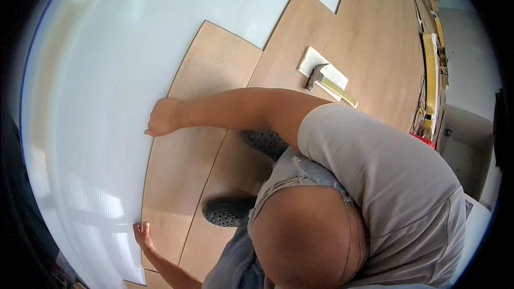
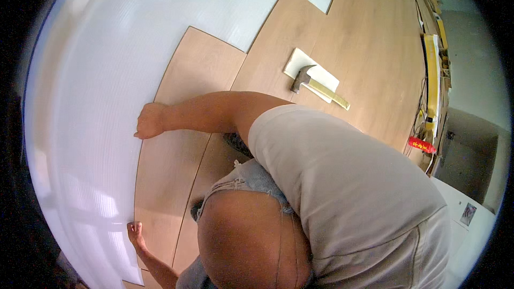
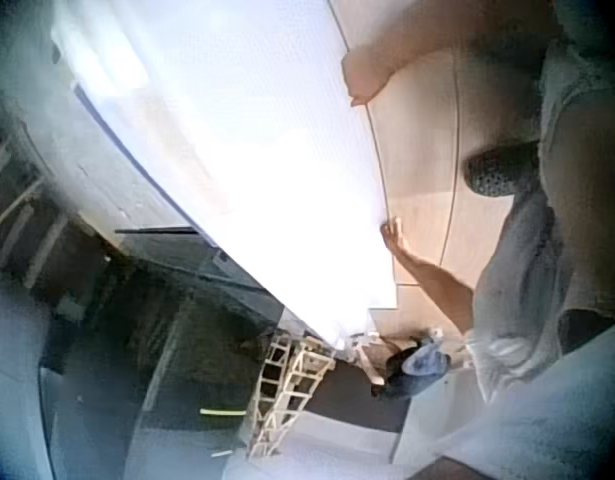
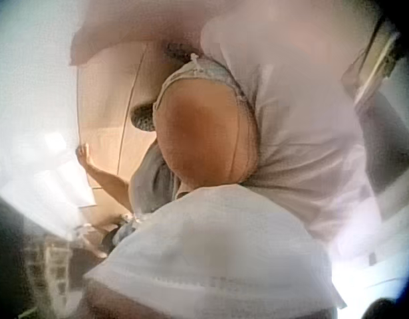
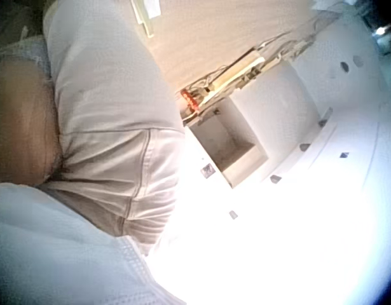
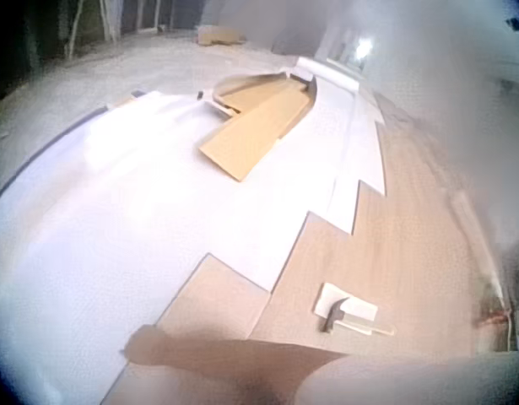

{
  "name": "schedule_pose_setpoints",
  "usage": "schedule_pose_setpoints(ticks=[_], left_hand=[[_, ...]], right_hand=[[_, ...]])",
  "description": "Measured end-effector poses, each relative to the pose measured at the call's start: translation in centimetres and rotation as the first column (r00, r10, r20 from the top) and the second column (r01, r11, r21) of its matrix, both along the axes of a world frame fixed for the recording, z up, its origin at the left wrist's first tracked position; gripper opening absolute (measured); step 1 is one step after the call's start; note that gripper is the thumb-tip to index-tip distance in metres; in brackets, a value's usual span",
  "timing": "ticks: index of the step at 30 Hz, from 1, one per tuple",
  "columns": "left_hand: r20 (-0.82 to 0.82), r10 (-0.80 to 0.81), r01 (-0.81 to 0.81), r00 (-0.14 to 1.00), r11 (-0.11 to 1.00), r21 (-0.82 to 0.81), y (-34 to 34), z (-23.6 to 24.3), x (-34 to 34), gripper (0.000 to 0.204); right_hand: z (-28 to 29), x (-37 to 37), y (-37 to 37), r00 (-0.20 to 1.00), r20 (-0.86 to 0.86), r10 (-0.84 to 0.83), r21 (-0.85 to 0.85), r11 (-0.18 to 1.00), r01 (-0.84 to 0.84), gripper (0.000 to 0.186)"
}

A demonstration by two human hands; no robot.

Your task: The person installs light-colored laminate flooring planks over a white underlayment. They position each plank, use a tapping block and hammer to secure the joints, and occasionally pick up new planks from a nearby stack.

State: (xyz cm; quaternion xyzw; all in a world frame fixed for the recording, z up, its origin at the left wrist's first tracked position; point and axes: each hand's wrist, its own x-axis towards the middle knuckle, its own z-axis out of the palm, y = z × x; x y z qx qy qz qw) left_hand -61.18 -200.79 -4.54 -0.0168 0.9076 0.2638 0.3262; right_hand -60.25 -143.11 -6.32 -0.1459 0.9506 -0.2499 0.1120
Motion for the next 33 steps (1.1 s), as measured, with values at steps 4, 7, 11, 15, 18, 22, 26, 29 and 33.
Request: schedule_pose_setpoints(ticks=[4,7,11,15,18,22,26,29,33], left_hand=[[-0.081,-0.036,0.032,0.996,0.998,-0.048,0.2,1.1,0.9,0.046],[-0.149,-0.068,0.053,0.986,0.993,-0.102,0.9,2.1,2.1,0.046],[-0.186,-0.099,0.082,0.978,0.992,-0.096,4.5,3.2,3.0,0.047],[-0.334,-0.103,0.094,0.937,0.995,-0.041,14.4,0.5,3.4,0.051],[-0.365,-0.150,0.121,0.919,0.987,-0.102,19.8,-0.1,3.3,0.049],[-0.350,-0.251,0.104,0.902,0.915,-0.389,13.3,-2.3,3.7,0.047],[-0.247,-0.031,-0.052,0.969,0.945,-0.322,15.9,3.4,2.0,0.039],[-0.500,-0.185,0.072,0.846,0.969,-0.236,20.4,1.6,-0.3,0.058],[-0.458,-0.095,-0.036,0.884,0.963,-0.269,21.9,1.0,0.1,0.057]], right_hand=[[1.6,0.4,0.6,0.999,-0.010,0.036,0.023,0.999,-0.036,0.056],[1.6,1.2,1.4,0.993,-0.108,0.040,-0.008,0.999,-0.041,0.054],[2.7,1.6,4.9,1.000,-0.026,-0.008,-0.046,0.999,0.007,0.055],[1.5,0.8,13.9,0.977,0.196,-0.084,0.089,0.994,0.067,0.059],[3.1,0.7,18.3,0.983,0.176,-0.051,0.141,0.990,0.026,0.058],[1.1,-2.1,14.1,0.979,0.183,-0.094,0.171,0.983,0.062,0.058],[1.4,1.0,19.0,0.982,-0.019,-0.189,0.167,0.968,0.189,0.055],[-1.2,-1.8,20.7,0.968,-0.134,-0.212,0.266,0.933,0.241,0.054],[-1.2,-2.1,18.2,0.940,-0.012,-0.342,0.373,0.870,0.322,0.061]])
